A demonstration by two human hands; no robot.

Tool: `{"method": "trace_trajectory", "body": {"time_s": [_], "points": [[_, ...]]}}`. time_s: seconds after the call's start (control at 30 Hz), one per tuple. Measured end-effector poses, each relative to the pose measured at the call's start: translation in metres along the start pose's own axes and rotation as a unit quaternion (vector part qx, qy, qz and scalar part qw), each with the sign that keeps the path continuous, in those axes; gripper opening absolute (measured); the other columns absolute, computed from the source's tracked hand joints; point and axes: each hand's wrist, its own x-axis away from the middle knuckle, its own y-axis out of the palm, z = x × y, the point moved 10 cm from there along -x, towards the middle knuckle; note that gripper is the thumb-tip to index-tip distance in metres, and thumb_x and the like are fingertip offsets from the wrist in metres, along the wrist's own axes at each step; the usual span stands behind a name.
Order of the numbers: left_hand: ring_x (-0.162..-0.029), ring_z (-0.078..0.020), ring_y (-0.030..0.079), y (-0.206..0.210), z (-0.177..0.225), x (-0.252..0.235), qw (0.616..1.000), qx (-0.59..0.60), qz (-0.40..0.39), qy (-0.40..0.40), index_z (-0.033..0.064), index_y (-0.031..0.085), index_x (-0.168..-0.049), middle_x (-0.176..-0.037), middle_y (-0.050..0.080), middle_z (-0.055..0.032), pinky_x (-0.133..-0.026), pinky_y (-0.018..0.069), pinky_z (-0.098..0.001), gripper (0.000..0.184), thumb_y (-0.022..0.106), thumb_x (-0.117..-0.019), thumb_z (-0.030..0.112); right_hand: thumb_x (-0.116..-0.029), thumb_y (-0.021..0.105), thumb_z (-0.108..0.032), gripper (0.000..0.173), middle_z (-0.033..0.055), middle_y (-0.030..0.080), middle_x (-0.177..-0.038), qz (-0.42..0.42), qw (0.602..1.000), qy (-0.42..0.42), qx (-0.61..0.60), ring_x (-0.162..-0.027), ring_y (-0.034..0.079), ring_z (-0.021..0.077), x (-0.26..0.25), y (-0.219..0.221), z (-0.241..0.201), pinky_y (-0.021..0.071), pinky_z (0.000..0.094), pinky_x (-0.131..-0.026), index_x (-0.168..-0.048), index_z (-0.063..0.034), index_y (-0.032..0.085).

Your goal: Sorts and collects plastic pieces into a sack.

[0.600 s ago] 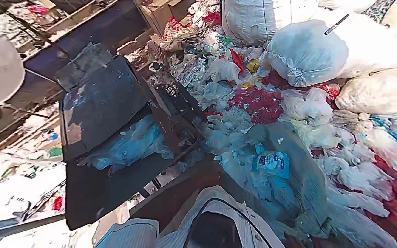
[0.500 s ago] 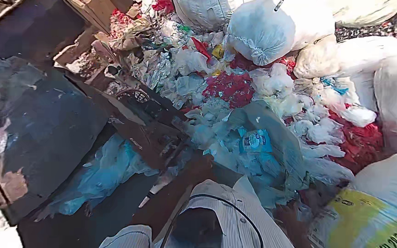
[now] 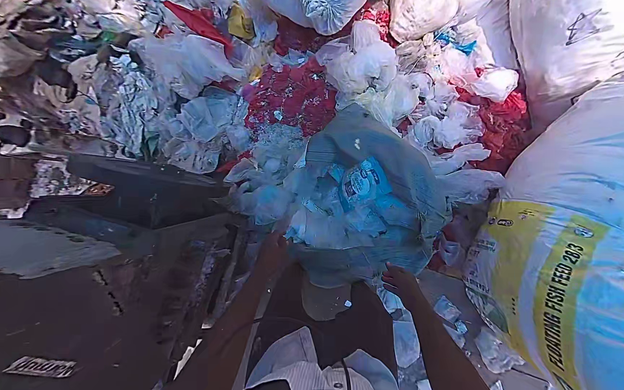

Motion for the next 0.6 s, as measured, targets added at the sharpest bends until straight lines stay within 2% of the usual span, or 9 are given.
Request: {"method": "trace_trajectory", "body": {"time_s": [0.17, 0.27, 0.33, 0.4, 0.43, 0.47, 0.5, 0.53, 0.6], "points": [[-0.103, -0.0238, 0.071, 0.077, -0.01, -0.116, 0.992, 0.092, 0.068, 0.056, -0.0002, 0.053, -0.142, -0.129, 0.065, -0.0167, -0.091, 0.0594, -0.0406, 0.04, 0.055, -0.1047, 0.014, -0.1087, 0.053, -0.024, 0.039, 0.02, 0.069, -0.115, 0.0, 0.995, -0.07, -0.069, -0.092, 0.072, 0.0241, -0.178, 0.035, -0.051, 0.0603, 0.0377, -0.077, -0.137, 0.0036, 0.051], [-0.1, -0.0186, 0.072, 0.108, 0.0, -0.19, 0.987, 0.098, 0.073, 0.106, 0.0038, 0.054, -0.141, -0.129, 0.066, -0.0118, -0.086, 0.0608, -0.0363, 0.039, 0.056, -0.105, 0.017, -0.1082, 0.053, -0.018, 0.038, 0.0224, 0.065, -0.118, 0.02, 0.983, -0.113, -0.144, -0.089, 0.072, 0.0244, -0.278, 0.063, -0.088, 0.0617, 0.0353, -0.075, -0.137, 0.0065, 0.049], [-0.096, -0.017, 0.072, 0.117, 0.014, -0.233, 0.978, 0.094, 0.092, 0.16, 0.0032, 0.057, -0.138, -0.126, 0.068, -0.0115, -0.083, 0.0609, -0.0341, 0.036, 0.058, -0.1038, 0.017, -0.1065, 0.058, -0.024, 0.051, 0.0256, 0.057, -0.129, 0.021, 0.975, -0.12, -0.187, -0.096, 0.071, 0.0277, -0.329, 0.085, -0.109, 0.0615, 0.0367, -0.079, -0.143, 0.0057, 0.04], [-0.094, -0.0164, 0.072, 0.121, 0.022, -0.267, 0.971, 0.073, 0.098, 0.204, 0.005, 0.058, -0.137, -0.125, 0.069, -0.0107, -0.082, 0.0601, -0.0341, 0.036, 0.059, -0.1035, 0.018, -0.1007, 0.068, -0.034, 0.069, 0.0248, 0.057, -0.131, 0.033, 0.972, -0.121, -0.199, -0.098, 0.07, 0.0279, -0.369, 0.101, -0.122, 0.0614, 0.0378, -0.08, -0.148, 0.0028, 0.035], [-0.094, -0.0164, 0.072, 0.124, 0.023, -0.281, 0.969, 0.058, 0.1, 0.218, 0.0065, 0.058, -0.137, -0.124, 0.069, -0.01, -0.082, 0.0604, -0.0346, 0.036, 0.06, -0.1035, 0.019, -0.0984, 0.07, -0.037, 0.071, 0.0224, 0.059, -0.124, 0.046, 0.973, -0.124, -0.187, -0.094, 0.068, 0.0251, -0.381, 0.105, -0.127, 0.0598, 0.0366, -0.078, -0.147, 0.0026, 0.038], [-0.094, -0.0171, 0.072, 0.125, 0.026, -0.293, 0.968, 0.042, 0.099, 0.227, 0.0072, 0.058, -0.138, -0.124, 0.069, -0.0099, -0.082, 0.0608, -0.0362, 0.036, 0.06, -0.1036, 0.019, -0.0963, 0.073, -0.037, 0.064, 0.0172, 0.061, -0.109, 0.063, 0.975, -0.132, -0.17, -0.082, 0.063, 0.0202, -0.39, 0.106, -0.131, 0.056, 0.0342, -0.071, -0.14, 0.0026, 0.046], [-0.095, -0.0185, 0.072, 0.128, 0.032, -0.303, 0.968, 0.027, 0.094, 0.231, 0.0072, 0.057, -0.139, -0.125, 0.069, -0.0105, -0.083, 0.0608, -0.0386, 0.037, 0.061, -0.1038, 0.018, -0.0956, 0.073, -0.036, 0.053, 0.0102, 0.058, -0.092, 0.07, 0.976, -0.148, -0.146, -0.069, 0.055, 0.015, -0.398, 0.105, -0.136, 0.0501, 0.0311, -0.062, -0.128, 0.0013, 0.053], [-0.096, -0.0195, 0.072, 0.13, 0.041, -0.311, 0.968, 0.014, 0.089, 0.236, 0.0076, 0.055, -0.14, -0.126, 0.068, -0.0107, -0.084, 0.0604, -0.0405, 0.038, 0.061, -0.104, 0.019, -0.0967, 0.072, -0.034, 0.04, 0.0035, 0.052, -0.078, 0.059, 0.977, -0.166, -0.12, -0.058, 0.048, 0.0108, -0.401, 0.104, -0.141, 0.0451, 0.028, -0.054, -0.114, -0.0026, 0.055], [-0.1, -0.0211, 0.071, 0.13, 0.066, -0.317, 0.957, -0.01, 0.076, 0.278, 0.0082, 0.052, -0.142, -0.129, 0.066, -0.0109, -0.085, 0.0597, -0.042, 0.041, 0.061, -0.1043, 0.02, -0.0998, 0.066, -0.03, 0.026, -0.0019, 0.048, -0.065, -0.005, 0.976, -0.202, -0.08, -0.049, 0.045, 0.008, -0.391, 0.104, -0.146, 0.0429, 0.0252, -0.048, -0.1, -0.0076, 0.054]]}}
